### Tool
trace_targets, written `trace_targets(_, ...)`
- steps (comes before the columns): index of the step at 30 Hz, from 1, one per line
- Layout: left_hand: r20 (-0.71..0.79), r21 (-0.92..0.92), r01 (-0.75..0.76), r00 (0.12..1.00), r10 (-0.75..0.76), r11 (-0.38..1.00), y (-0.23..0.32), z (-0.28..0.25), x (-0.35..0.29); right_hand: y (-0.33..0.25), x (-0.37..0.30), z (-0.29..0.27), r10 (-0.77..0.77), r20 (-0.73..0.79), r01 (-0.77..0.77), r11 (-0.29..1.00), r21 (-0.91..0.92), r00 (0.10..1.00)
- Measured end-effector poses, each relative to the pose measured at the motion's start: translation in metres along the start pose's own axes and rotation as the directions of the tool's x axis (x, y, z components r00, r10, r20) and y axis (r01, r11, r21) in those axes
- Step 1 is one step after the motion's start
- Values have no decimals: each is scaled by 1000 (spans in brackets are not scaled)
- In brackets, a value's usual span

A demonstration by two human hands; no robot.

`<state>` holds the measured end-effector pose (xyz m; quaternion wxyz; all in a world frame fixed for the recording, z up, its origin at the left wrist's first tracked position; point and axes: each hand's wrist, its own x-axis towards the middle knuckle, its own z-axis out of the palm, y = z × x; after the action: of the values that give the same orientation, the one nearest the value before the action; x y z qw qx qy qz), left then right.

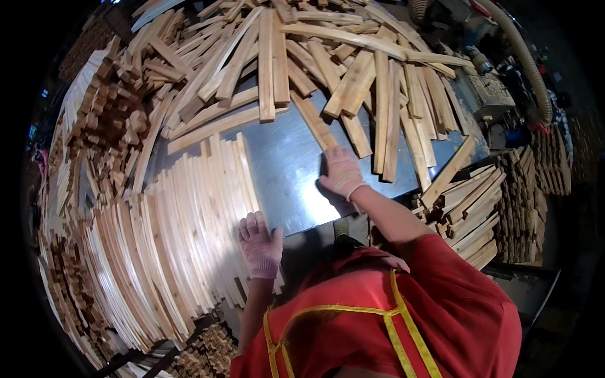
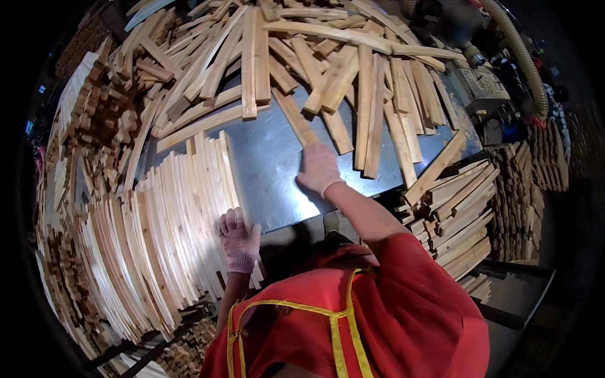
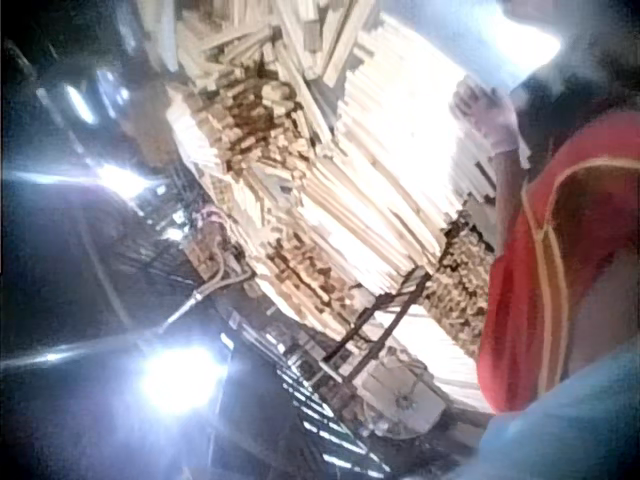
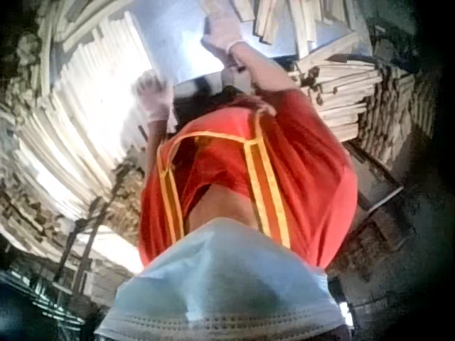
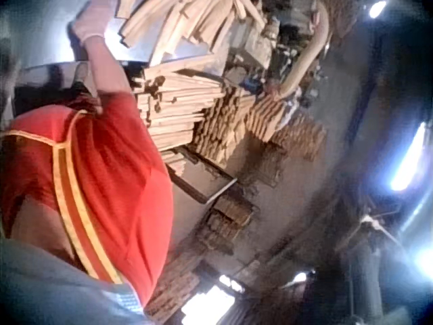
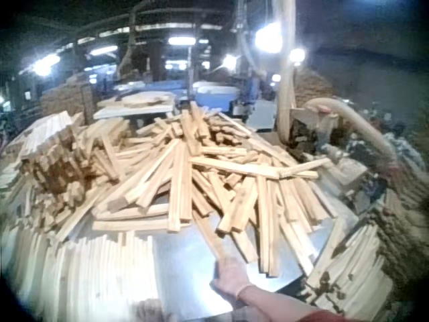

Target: The person repeatedly picks up thin wooden planks from a large pile on a metal table, aligns them, and stacks them into neat bundles. The person then lifts the bundles and places them onto a nearby rack before returning to the table to continue stacking more planks.

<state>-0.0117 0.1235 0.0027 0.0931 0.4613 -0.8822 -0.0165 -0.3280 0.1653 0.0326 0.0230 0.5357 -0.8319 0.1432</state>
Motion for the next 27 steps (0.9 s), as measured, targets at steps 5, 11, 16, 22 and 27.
trace_targets(5,-57,-182,-163,986,155,970,55,16,12,-3,-34,-15,78,563,-197,968,153,822)
trace_targets(11,433,-44,128,896,-97,991,98,2,42,67,19,-75,198,271,-221,974,56,942)
trace_targets(16,532,-166,228,840,-107,959,91,-4,65,124,8,-57,401,108,-354,884,-304,910)
trace_targets(22,247,-320,232,957,-156,919,58,-12,14,126,-38,-21,448,386,-534,832,150,807)
trace_targets(27,63,-9,133,989,-132,991,25,-10,0,46,-52,-33,262,494,-512,711,481,829)
